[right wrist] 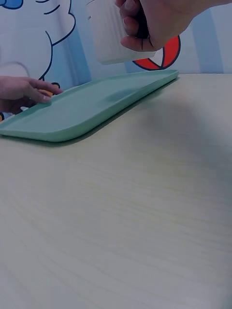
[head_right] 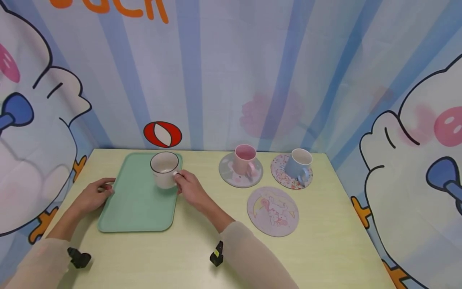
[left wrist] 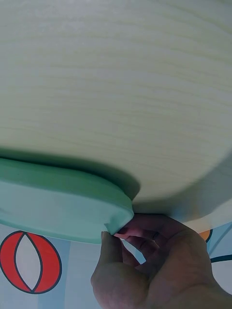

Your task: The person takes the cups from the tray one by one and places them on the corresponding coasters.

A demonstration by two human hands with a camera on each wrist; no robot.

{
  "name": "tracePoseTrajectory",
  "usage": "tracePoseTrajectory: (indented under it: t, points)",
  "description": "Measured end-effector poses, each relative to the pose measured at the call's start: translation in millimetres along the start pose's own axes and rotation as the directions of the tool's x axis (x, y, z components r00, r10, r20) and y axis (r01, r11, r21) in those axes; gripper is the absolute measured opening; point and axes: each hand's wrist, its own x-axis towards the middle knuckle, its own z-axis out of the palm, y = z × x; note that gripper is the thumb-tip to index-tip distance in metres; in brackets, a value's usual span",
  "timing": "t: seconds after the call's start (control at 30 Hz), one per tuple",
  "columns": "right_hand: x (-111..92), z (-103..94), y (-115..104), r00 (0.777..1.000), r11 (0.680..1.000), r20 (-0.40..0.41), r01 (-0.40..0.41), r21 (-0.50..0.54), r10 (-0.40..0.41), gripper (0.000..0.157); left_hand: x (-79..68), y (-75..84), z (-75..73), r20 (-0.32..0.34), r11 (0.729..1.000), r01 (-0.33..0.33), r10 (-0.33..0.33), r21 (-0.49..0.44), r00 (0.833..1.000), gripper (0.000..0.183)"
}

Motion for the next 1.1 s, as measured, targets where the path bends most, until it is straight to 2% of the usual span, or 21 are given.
tracePoseTrajectory:
  t: [0.23,0.5,1.1]
  points:
    - [-7,-15.2,2,0.998,0.999,-0.037,0.043,0.011,-0.042,0.031,0.1,0.8,-0.1,0.0,1.0,0.005,-0.005,-0.003,1.0,0.049]
    - [-14,-27.3,1,0.993,0.996,-0.083,0.086,0.005,-0.085,0.028,-0.3,1.5,-0.5,0.001,1.0,0.005,-0.005,-0.002,1.0,0.049]
    - [-26,-48.5,3,0.981,0.998,-0.185,0.063,0.014,-0.059,0.025,-1.1,2.6,0.7,-0.004,1.0,0.024,-0.024,-0.01,1.0,0.05]
